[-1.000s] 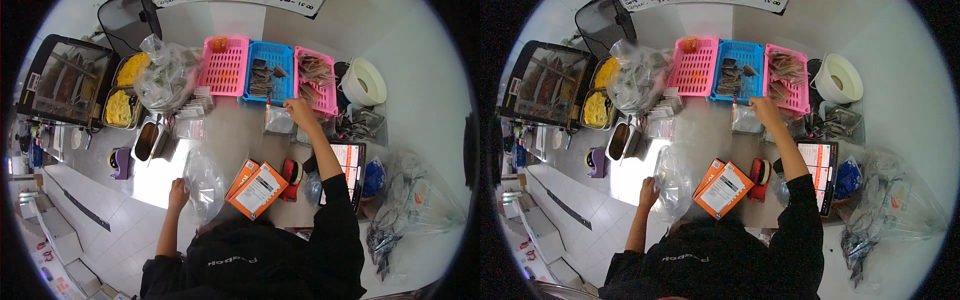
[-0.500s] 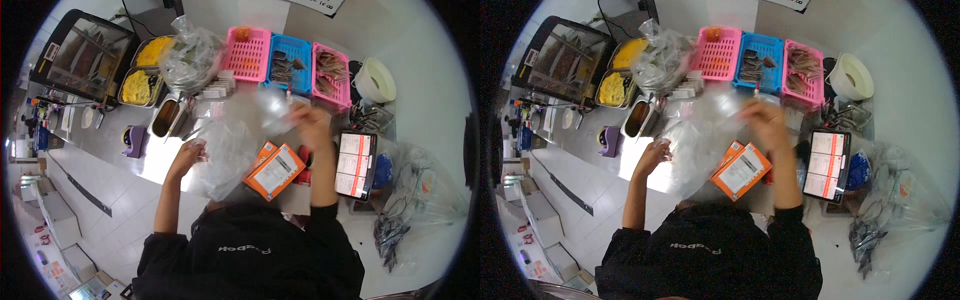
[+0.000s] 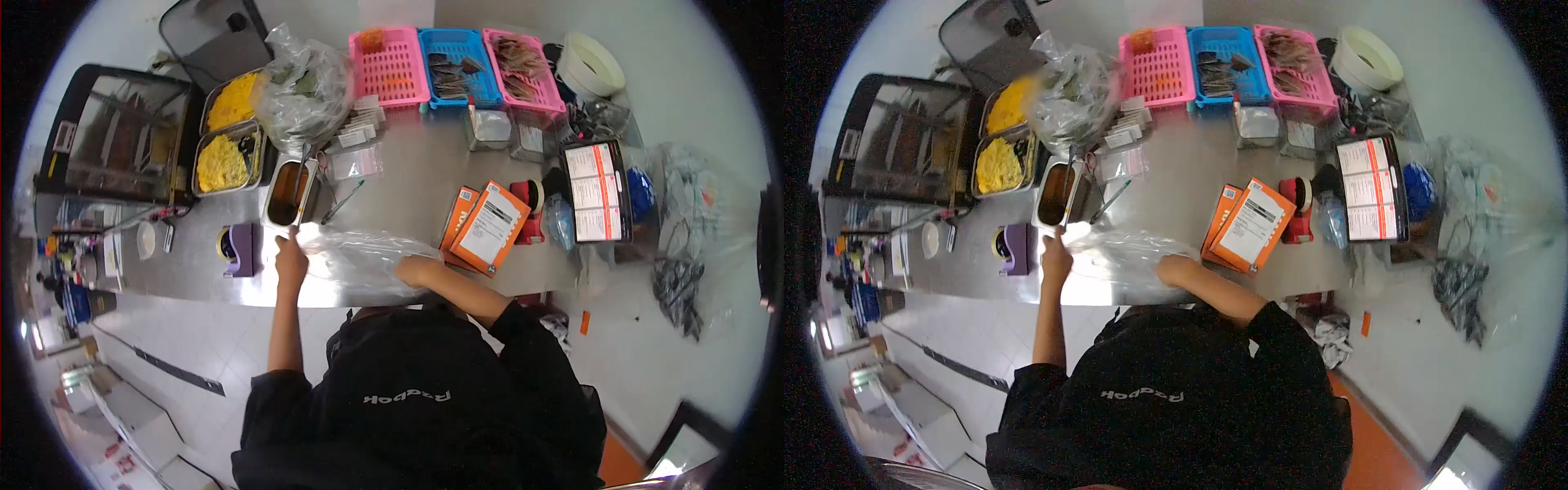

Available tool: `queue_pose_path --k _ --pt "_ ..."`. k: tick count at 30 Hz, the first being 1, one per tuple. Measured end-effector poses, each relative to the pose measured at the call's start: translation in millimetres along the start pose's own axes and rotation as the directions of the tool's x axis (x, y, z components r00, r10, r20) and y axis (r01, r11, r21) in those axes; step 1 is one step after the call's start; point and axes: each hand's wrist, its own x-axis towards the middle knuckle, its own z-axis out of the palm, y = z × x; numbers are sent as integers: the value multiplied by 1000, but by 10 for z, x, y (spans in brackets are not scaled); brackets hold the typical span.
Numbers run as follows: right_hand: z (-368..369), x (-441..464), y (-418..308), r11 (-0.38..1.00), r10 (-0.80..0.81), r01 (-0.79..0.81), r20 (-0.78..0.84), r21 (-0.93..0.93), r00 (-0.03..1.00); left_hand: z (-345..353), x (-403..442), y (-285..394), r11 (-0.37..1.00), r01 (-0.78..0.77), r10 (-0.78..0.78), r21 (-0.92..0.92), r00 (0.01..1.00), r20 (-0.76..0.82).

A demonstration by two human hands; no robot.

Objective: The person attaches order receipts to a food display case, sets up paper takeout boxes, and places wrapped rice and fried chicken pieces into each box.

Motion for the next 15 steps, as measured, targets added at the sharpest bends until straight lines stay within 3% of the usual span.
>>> queue_pose_path --k 2,3,5,6,7,8,9,11,13,15 --pt "89 -140 -49 977 -79 142 -350 157 933 -112 -77 269 975 -206 176 88 948 265" --pt "85 -279 -35 953 -92 224 -512 203 854 -118 -68 364 954 -257 184 153 907 379" --pt "-524 -1098 -242 637 199 398 -639 660 743 -227 -93 632 869 -468 351 162 813 465" --pt "-379 -1229 -124 626 495 336 -691 704 527 -273 -41 796 816 -561 422 142 745 517" --pt "-185 -1370 20 593 718 291 -656 751 232 -293 28 984 869 -486 371 91 762 530" --pt "-36 -1553 196 491 855 102 -501 865 135 -311 91 1178 913 -405 318 44 775 546" --pt "76 -1707 384 340 940 -73 -341 937 -1 -323 121 1365 862 -503 465 -55 743 482" --pt "307 -1739 672 -46 959 89 19 995 282 -174 193 1691 777 -508 628 -371 669 399" --pt "576 -1528 905 -147 921 261 36 954 388 144 265 2016 685 -471 703 -556 625 338" --pt "747 -1157 1078 79 943 494 -226 866 246 535 323 2313 654 -424 717 -627 613 333"
